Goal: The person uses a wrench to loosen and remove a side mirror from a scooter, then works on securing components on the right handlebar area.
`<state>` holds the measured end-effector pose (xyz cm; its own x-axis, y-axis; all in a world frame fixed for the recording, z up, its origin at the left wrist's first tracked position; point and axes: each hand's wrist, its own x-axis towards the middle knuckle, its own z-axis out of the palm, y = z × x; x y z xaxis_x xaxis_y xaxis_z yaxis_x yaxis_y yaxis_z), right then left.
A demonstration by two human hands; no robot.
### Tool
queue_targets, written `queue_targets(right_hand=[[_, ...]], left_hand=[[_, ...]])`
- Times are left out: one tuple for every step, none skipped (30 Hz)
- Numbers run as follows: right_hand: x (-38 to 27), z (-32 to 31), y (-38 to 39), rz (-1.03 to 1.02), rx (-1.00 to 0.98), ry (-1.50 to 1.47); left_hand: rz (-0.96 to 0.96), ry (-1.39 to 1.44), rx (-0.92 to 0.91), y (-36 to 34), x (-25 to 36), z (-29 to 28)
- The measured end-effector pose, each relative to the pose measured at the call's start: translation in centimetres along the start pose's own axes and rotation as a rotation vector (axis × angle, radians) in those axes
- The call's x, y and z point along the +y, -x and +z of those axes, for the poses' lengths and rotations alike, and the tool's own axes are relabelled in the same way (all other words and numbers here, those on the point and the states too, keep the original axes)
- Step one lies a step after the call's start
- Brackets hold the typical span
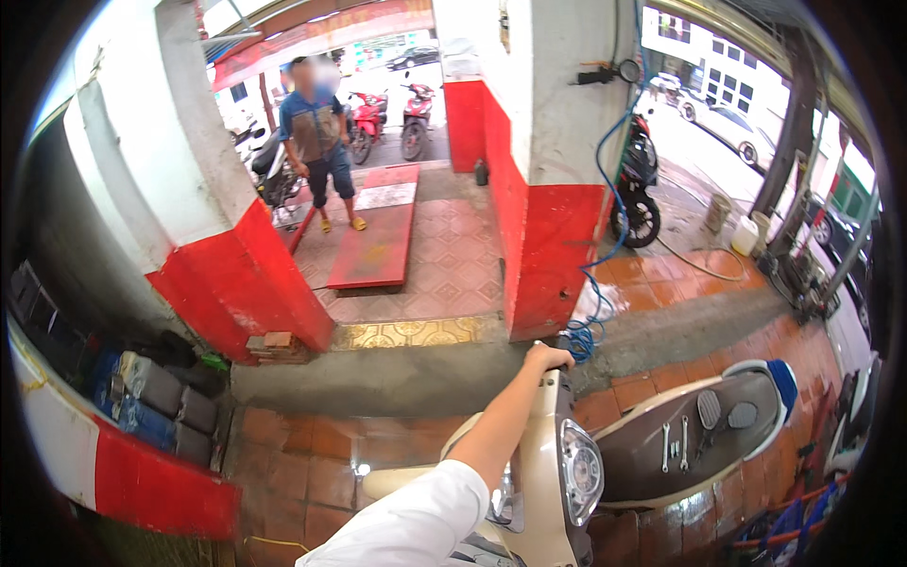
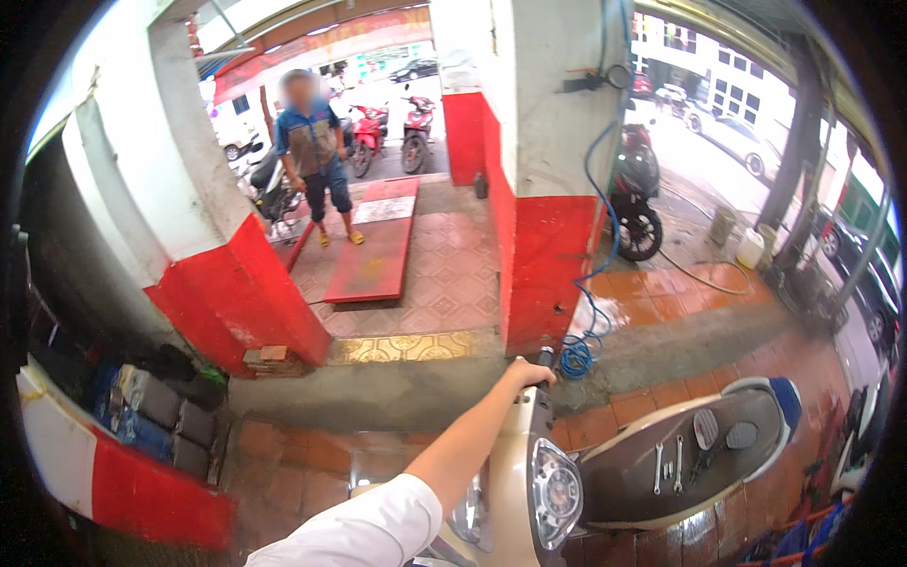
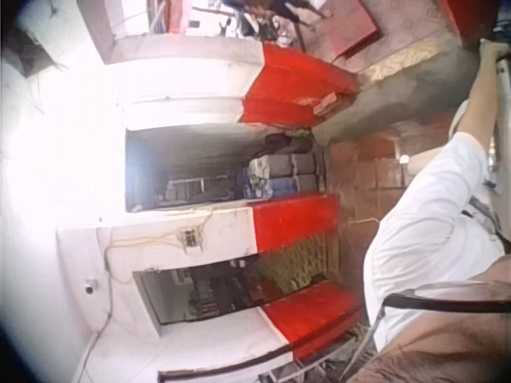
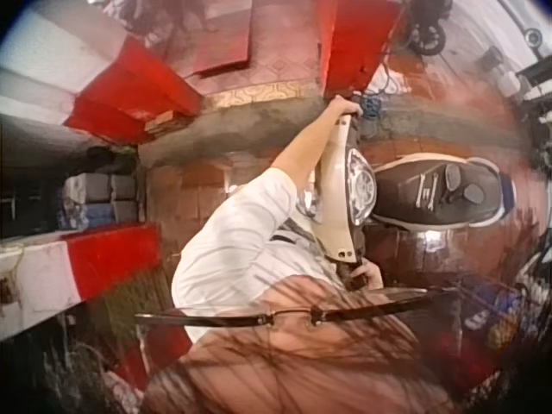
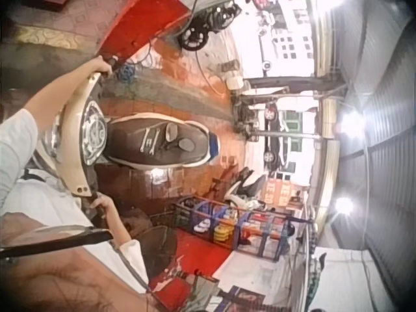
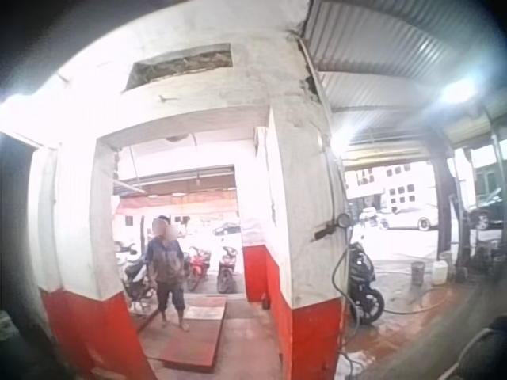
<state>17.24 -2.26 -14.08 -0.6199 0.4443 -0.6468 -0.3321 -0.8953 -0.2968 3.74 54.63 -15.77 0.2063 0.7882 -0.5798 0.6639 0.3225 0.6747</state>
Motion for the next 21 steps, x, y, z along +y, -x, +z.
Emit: queue_targets(right_hand=[[0.5,0.0,0.4,-0.020,0.011,-0.020],[0.3,0.0,0.4,-0.012,-0.003,-0.007],[0.0,-0.1,0.3,-0.005,-0.016,0.010],[-0.3,-0.2,0.1,0.008,-0.033,0.028],[-0.7,-0.4,-0.1,0.026,-0.046,0.061],[-1.1,-0.6,-0.2,0.035,-0.055,0.070],[-0.9,-0.7,-0.2,0.030,-0.055,0.068],[-1.5,-0.6,-0.6,0.049,-0.078,0.098],[-1.2,-0.5,-0.4,0.036,-0.066,0.089],[-0.9,-0.3,-0.2,0.023,-0.054,0.077],[-1.3,0.3,-0.3,0.032,-0.050,0.094],[-1.8,1.0,-0.1,0.034,-0.029,0.091],[-1.9,2.1,0.7,0.050,0.075,0.057],[-2.5,3.0,1.1,0.068,0.106,0.070],[-3.0,3.7,1.8,0.080,0.144,0.073],[-3.4,4.1,1.8,0.114,0.163,0.102],[-3.0,3.0,1.2,0.113,0.097,0.094],[-2.7,1.7,0.3,0.126,0.032,0.125],[-2.4,0.8,-0.5,0.138,-0.012,0.147],[-2.1,0.0,-0.9,0.138,-0.040,0.158],[-1.0,-0.7,-0.8,0.124,-0.039,0.134]], left_hand=[[0.035,-0.061,-0.048,1.6,2.2,1.0],[0.047,-0.061,0.000,1.5,1.8,0.7],[0.060,-0.001,0.013,1.4,1.8,0.6],[0.064,0.064,0.030,1.0,1.1,0.3],[0.064,0.086,0.023,0.6,0.4,-0.2],[0.066,0.106,0.006,0.4,0.2,-0.6],[0.050,0.099,0.017,0.9,0.8,-0.1],[0.050,0.054,0.068,0.1,-0.4,-1.3],[0.050,0.053,0.035,1.2,0.8,-0.6],[0.049,0.051,0.001,2.2,2.0,0.1],[0.070,0.030,0.037,1.6,1.2,-0.5],[0.077,0.049,-0.002,1.8,1.3,-0.4],[0.073,0.083,-0.022,2.0,1.5,0.0],[0.076,0.112,-0.051,2.5,2.2,0.7],[0.129,0.159,-0.071,3.6,3.1,1.6],[0.167,0.222,-0.060,4.6,2.5,0.5],[0.148,0.182,-0.045,2.8,0.6,-0.6],[0.133,0.141,-0.026,-0.1,-1.4,-1.6],[0.117,0.163,-0.045,-2.0,-3.1,-2.0],[0.104,0.179,-0.076,-3.2,-3.3,-1.9],[0.058,0.184,-0.118,-2.0,-1.2,-0.1]])
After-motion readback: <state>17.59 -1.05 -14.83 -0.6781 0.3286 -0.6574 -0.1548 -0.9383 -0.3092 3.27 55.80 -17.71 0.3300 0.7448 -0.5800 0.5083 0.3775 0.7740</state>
